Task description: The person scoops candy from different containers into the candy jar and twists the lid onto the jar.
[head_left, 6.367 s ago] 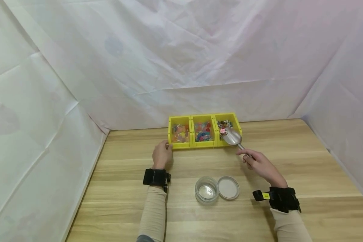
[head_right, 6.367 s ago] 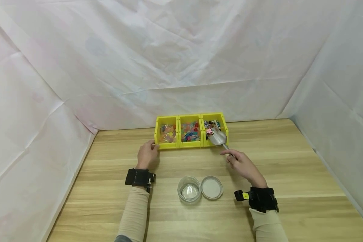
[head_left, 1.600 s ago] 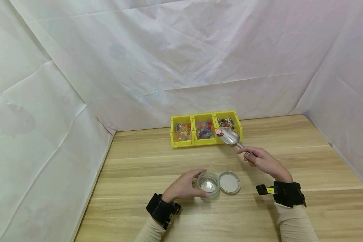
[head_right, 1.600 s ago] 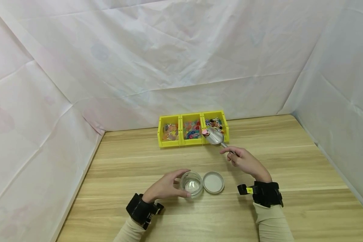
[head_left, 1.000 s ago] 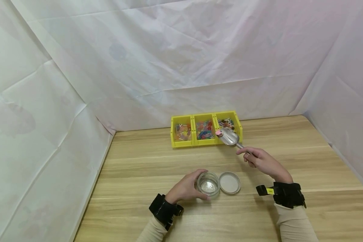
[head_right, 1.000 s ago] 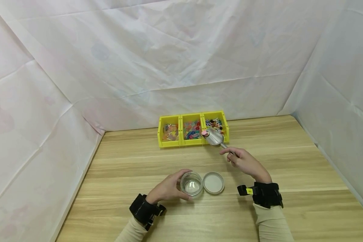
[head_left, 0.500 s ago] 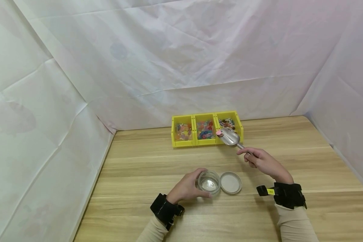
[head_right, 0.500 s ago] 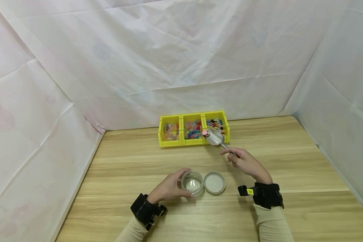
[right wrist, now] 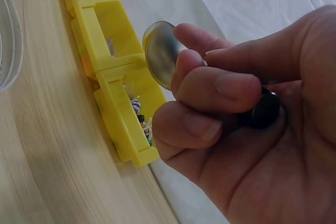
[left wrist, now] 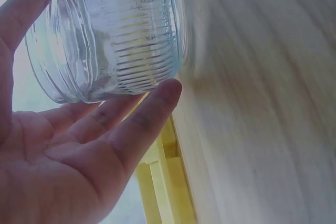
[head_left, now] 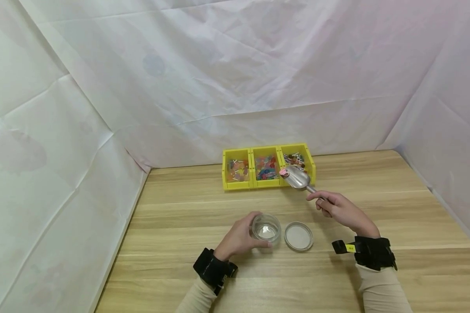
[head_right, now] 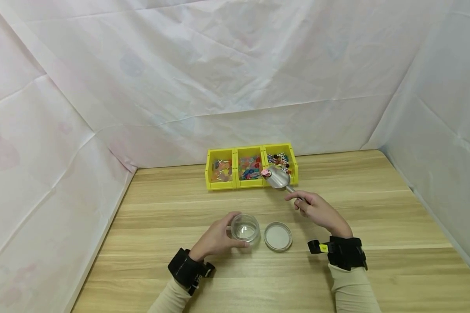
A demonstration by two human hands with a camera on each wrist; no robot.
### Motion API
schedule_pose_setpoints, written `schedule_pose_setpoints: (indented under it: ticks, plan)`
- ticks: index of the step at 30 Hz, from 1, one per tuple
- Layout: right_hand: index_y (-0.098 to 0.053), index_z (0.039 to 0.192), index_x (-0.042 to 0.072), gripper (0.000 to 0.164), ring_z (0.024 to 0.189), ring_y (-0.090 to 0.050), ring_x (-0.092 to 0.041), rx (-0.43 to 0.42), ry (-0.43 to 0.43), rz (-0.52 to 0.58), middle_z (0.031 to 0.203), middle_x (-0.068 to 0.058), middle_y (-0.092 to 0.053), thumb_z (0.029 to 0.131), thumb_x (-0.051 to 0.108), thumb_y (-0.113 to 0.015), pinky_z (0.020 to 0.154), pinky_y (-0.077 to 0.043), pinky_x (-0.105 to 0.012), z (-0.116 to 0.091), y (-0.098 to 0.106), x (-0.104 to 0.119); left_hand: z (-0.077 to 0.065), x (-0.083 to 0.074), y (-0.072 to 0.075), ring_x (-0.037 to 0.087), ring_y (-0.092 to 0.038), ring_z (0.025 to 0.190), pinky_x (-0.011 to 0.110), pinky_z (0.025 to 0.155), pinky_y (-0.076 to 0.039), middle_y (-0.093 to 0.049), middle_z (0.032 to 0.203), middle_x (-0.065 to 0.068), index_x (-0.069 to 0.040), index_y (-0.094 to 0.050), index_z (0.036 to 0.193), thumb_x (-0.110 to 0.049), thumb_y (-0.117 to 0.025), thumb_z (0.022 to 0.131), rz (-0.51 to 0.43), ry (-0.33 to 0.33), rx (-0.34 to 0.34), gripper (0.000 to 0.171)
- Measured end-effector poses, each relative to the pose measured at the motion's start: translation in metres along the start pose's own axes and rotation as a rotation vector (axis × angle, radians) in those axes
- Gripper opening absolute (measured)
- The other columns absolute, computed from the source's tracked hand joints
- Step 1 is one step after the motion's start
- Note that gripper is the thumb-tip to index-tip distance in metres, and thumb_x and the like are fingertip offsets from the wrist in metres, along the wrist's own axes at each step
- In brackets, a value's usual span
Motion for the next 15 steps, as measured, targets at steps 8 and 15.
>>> schedule_pose_setpoints:
  ticks: [8, 15]
  plan:
    - [-0.058, 0.124, 0.001, 0.026, 0.060, -0.040, -0.012, 0.007, -0.012, 0.004, 0.078, -0.007, -0.043, 0.106, 0.007, -0.040, 0.051, -0.035, -0.026, 0.000, -0.002, 0.001, 0.002, 0.006, 0.006, 0.028, -0.054, 0.126, 0.048, 0.105, -0.045, -0.058, 0.137, 0.007, -0.017, -0.044, 0.145, -0.043, -0.088, 0.071, -0.048, 0.037, -0.040, 0.090]
    - [-0.058, 0.123, 0.001, 0.026, 0.060, -0.040, -0.012, 0.006, -0.005, -0.001, 0.074, -0.004, -0.041, 0.106, 0.007, -0.040, 0.050, -0.035, -0.027, 0.001, -0.002, 0.001, 0.005, 0.011, 0.010, 0.027, -0.056, 0.123, 0.049, 0.105, -0.044, -0.061, 0.133, 0.007, -0.016, -0.046, 0.142, -0.039, -0.089, 0.070, -0.056, 0.029, -0.094, 0.087]
Point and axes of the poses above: each hand's wrist, its own z-axis towards the middle knuckle, its own y-axis out of the back of the hand, x = y × z, the point moved 3 cm from there along z, towards the middle knuckle
